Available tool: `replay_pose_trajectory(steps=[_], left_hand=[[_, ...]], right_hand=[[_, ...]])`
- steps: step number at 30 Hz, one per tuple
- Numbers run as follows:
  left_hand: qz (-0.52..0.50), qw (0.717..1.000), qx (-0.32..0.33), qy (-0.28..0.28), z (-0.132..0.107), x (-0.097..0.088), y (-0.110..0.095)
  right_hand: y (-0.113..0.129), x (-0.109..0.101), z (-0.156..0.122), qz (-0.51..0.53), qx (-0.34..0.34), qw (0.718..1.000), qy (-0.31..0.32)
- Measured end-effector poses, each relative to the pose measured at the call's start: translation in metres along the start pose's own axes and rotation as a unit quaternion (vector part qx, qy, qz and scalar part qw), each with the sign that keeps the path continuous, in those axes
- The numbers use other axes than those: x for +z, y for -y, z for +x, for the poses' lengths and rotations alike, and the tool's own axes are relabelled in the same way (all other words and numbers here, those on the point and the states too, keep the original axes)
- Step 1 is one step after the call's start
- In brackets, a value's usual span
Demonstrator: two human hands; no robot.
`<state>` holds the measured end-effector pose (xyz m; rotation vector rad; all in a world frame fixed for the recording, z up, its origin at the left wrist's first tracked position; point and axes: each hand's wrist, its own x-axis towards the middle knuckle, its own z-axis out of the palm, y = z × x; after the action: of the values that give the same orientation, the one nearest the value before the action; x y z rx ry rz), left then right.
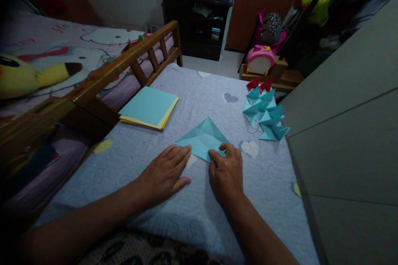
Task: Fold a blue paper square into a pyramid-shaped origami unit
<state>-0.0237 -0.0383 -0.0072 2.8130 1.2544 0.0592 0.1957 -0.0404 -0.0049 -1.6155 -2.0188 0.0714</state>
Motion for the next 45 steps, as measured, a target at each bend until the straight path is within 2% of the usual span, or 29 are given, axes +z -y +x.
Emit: replay_pose_trajectory(steps=[9,18,25,38,45], left_hand=[[-0.006,1.0,-0.005,0.003,0.005,-0.006,-0.001],[0.001,1.0,0.002,-0.018,0.005,-0.003,0.002],[-0.006,1.0,-0.008,-0.018,0.004,0.0,0.001],[-0.009,1.0,-0.01,0.001,0.005,-0.003,0.001],[-0.005,1.0,0.002,-0.022,0.005,0.001,0.002]], right_hand=[[-0.001,-0.007,0.0,-0.057,-0.047,0.994,0.077],[0.012,-0.01,-0.009,-0.118,-0.076,0.987,0.081],[0.011,-0.006,-0.018,-0.111,-0.079,0.987,0.086],[0.009,-0.005,-0.018,-0.109,-0.064,0.987,0.094],[0.012,-0.006,-0.017,-0.129,-0.066,0.985,0.094]])
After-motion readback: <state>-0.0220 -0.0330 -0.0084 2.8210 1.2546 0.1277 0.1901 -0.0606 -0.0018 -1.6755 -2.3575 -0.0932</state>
